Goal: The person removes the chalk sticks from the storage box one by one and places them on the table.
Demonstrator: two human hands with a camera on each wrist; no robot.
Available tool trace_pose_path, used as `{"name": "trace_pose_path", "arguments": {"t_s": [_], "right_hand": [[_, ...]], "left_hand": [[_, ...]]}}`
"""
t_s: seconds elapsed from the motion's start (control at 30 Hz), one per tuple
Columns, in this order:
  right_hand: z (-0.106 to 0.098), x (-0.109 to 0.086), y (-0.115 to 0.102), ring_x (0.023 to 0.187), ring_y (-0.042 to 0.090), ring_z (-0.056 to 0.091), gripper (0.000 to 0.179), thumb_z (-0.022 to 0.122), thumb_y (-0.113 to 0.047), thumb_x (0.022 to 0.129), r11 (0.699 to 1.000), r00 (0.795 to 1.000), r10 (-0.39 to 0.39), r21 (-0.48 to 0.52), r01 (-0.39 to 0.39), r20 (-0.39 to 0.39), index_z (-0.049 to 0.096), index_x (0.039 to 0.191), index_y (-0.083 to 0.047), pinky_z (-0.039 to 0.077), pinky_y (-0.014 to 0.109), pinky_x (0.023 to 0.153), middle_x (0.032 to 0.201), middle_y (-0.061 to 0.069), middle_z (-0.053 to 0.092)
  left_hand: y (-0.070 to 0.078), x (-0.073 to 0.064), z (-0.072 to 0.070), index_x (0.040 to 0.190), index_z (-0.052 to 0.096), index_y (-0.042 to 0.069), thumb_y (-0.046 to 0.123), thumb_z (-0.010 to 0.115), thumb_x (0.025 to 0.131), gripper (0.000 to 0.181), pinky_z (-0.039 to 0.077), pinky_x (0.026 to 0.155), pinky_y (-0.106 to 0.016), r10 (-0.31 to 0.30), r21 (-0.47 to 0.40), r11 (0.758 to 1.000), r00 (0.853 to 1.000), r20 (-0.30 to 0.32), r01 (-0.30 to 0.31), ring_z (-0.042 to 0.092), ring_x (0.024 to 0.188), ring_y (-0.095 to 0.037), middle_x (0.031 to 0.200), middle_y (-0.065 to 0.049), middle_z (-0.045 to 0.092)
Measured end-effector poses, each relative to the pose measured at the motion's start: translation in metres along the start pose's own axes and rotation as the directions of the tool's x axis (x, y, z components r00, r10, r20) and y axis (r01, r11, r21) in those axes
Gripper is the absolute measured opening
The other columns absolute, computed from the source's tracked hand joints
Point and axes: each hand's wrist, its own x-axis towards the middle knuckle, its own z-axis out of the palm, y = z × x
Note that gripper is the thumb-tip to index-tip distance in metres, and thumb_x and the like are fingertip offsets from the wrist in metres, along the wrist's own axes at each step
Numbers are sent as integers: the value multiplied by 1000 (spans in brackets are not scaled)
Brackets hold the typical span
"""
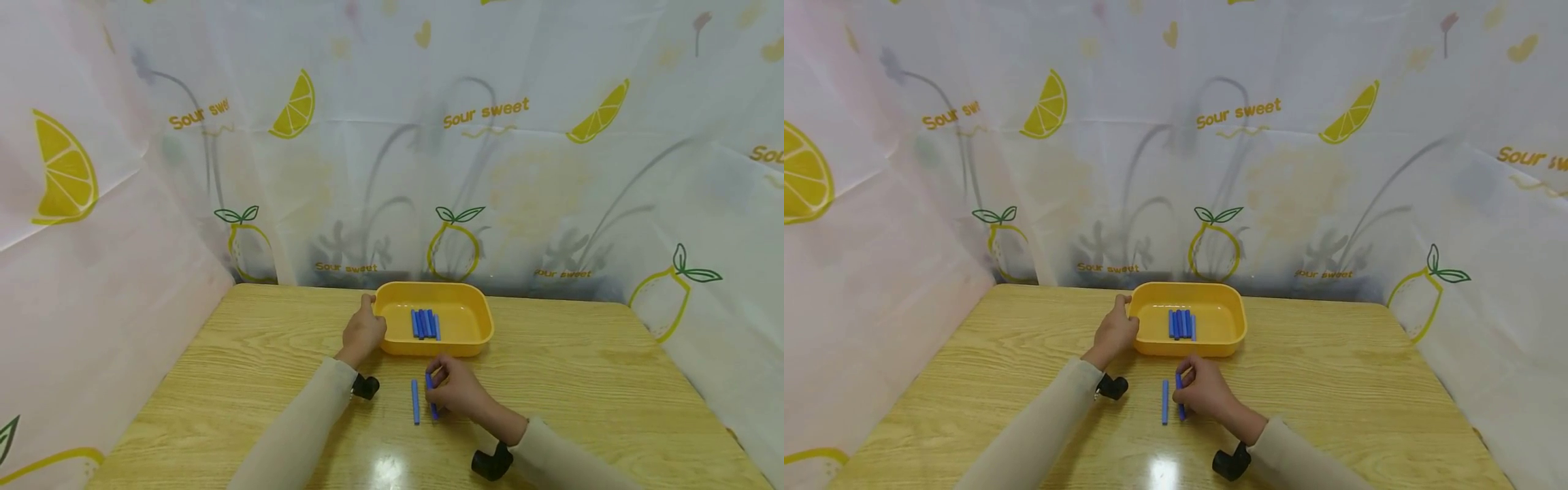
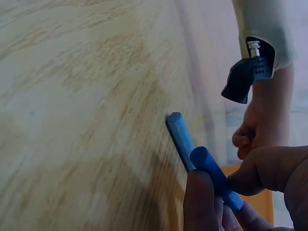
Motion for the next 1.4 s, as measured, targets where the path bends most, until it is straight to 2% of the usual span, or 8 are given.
{"name": "trace_pose_path", "arguments": {"t_s": [0.53,0.93,1.1,1.23,1.4], "right_hand": [[10,-1,5,57,14,55,35,72,0,71,997,1000,-23,-79,24,9,57,103,0,50,30,47,80,8,56],[13,3,7,61,14,53,34,73,-1,71,990,1000,13,-140,-11,15,58,101,-1,48,27,50,81,6,54],[11,3,6,59,14,53,33,72,-2,72,990,1000,-11,-139,12,9,58,102,0,48,28,49,81,7,54],[8,3,4,57,13,53,31,71,-6,75,986,1000,-27,-164,28,8,59,103,-2,47,28,49,81,6,55],[2,3,1,64,14,52,27,69,-12,80,979,998,-68,-195,65,-8,61,105,-4,46,28,52,86,6,57]], "left_hand": [[-4,3,6,143,34,19,17,46,93,52,29,45,-29,1,0,1000,1000,-3,-1,37,46,-18,57,-4,47],[-3,1,4,144,33,18,16,46,93,53,29,44,-28,9,-9,1000,1000,6,-9,35,44,-17,56,-3,47],[-1,2,2,144,33,17,15,46,93,52,28,44,-28,21,-26,999,1000,-11,-21,34,44,-17,56,-3,45],[-2,3,2,144,33,18,16,46,93,53,29,44,-28,13,-24,1000,1000,-1,-13,34,44,-17,56,-3,46],[-4,3,3,144,33,18,16,46,93,53,31,46,-28,4,-13,1000,1000,3,-4,37,47,-18,59,-4,48]]}}
